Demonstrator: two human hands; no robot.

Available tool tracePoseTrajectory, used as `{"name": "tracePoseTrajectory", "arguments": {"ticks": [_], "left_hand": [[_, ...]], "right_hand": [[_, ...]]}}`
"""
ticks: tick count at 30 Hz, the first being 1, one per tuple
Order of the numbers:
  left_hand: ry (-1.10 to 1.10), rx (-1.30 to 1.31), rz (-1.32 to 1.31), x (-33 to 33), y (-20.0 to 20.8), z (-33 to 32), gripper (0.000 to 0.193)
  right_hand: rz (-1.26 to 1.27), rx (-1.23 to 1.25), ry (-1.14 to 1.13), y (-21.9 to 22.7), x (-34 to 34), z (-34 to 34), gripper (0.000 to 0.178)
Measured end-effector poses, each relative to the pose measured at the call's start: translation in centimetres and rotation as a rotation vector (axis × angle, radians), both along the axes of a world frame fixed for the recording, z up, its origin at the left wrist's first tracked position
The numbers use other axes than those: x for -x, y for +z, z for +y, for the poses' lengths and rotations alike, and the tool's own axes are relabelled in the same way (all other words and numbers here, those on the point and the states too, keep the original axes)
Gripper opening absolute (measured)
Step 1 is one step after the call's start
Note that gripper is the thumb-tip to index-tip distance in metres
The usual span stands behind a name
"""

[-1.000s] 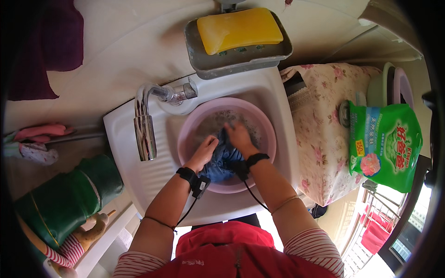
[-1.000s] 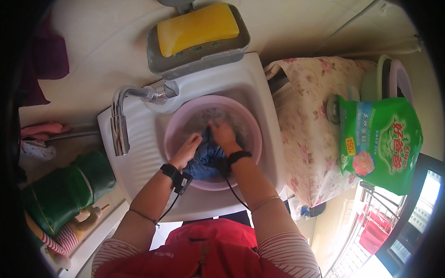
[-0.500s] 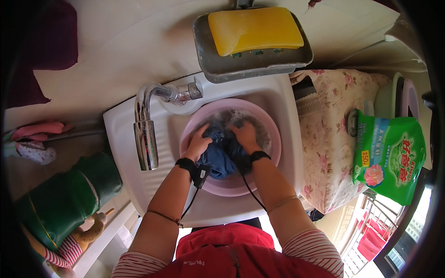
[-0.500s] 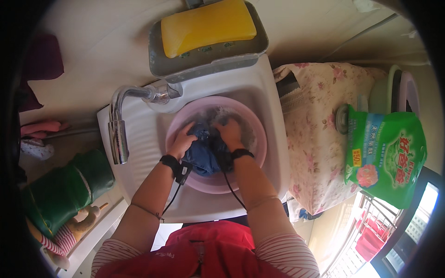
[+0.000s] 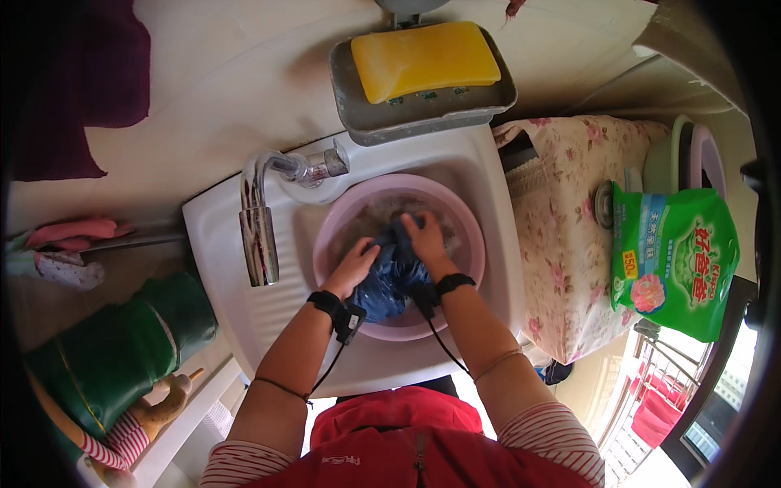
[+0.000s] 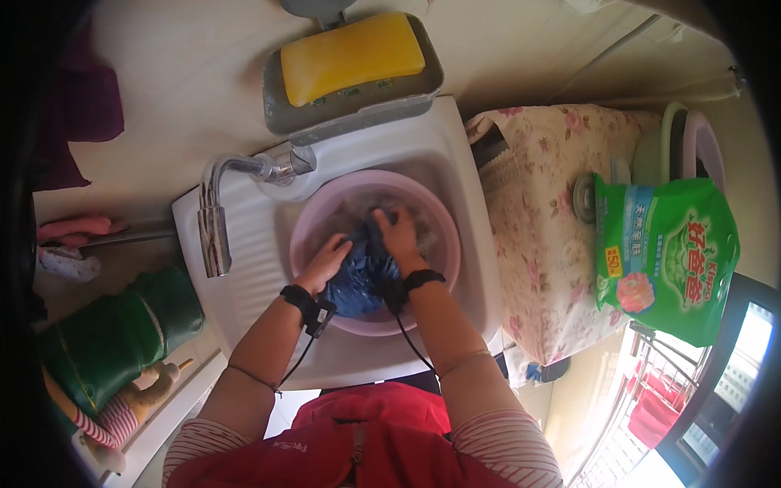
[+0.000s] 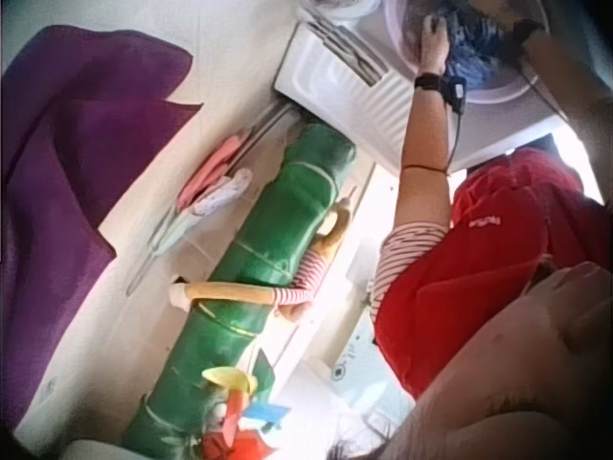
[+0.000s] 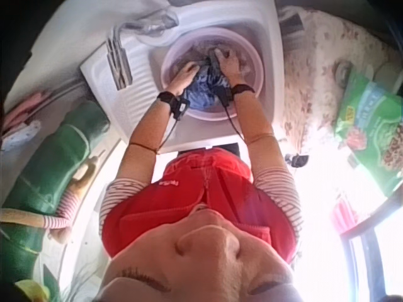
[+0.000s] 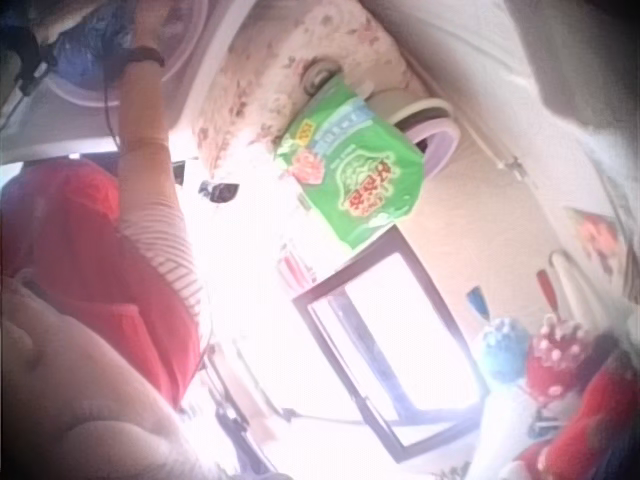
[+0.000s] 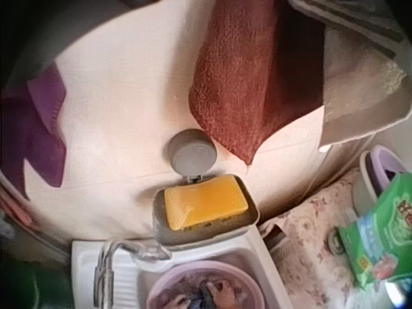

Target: The person hand-washes a blue garment in a pink basin placed in a sink. They add detergent from a green bag, agitate the fabric, and rinse it under running water.

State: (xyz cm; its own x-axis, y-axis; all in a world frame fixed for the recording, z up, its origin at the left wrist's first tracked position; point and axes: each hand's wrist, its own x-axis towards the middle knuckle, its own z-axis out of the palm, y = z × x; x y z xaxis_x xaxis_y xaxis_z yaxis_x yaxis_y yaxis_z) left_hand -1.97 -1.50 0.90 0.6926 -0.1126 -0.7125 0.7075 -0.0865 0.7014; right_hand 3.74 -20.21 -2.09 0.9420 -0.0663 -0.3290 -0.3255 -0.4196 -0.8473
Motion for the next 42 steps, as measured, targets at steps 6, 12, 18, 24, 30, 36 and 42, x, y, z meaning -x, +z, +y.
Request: {"name": "tracePoseTrajectory", "arguments": {"ticks": [6,12,18,24,30,36,42], "left_hand": [[-0.626,-0.751,-0.289,-0.4,-2.0,-1.5,0.072],[0.043,-0.128,-0.038,-2.8,-3.6,-0.1,0.055],[0.401,0.459,0.142,-0.9,-1.8,-1.5,0.049],[0.242,0.323,0.143,-0.1,0.0,-2.2,0.038],[-0.194,-0.458,-0.356,-0.6,0.0,-0.5,0.072],[-0.703,-0.658,-0.134,-2.2,-2.4,-1.9,0.081],[0.125,0.183,0.0,-4.3,-2.0,-0.3,0.062]], "right_hand": [[-0.051,0.827,0.449,-0.6,2.1,1.3,0.06],[0.119,0.204,0.192,-3.1,-1.5,-0.1,0.045],[-0.397,0.009,0.228,2.3,5.1,1.3,0.055],[0.144,0.167,0.284,4.3,2.5,2.1,0.051],[-0.146,0.224,-0.099,0.4,0.6,-0.6,0.062],[-0.053,1.041,0.566,-2.6,2.3,1.1,0.05],[-0.102,0.023,0.288,-2.0,-0.2,-1.6,0.041]]}}
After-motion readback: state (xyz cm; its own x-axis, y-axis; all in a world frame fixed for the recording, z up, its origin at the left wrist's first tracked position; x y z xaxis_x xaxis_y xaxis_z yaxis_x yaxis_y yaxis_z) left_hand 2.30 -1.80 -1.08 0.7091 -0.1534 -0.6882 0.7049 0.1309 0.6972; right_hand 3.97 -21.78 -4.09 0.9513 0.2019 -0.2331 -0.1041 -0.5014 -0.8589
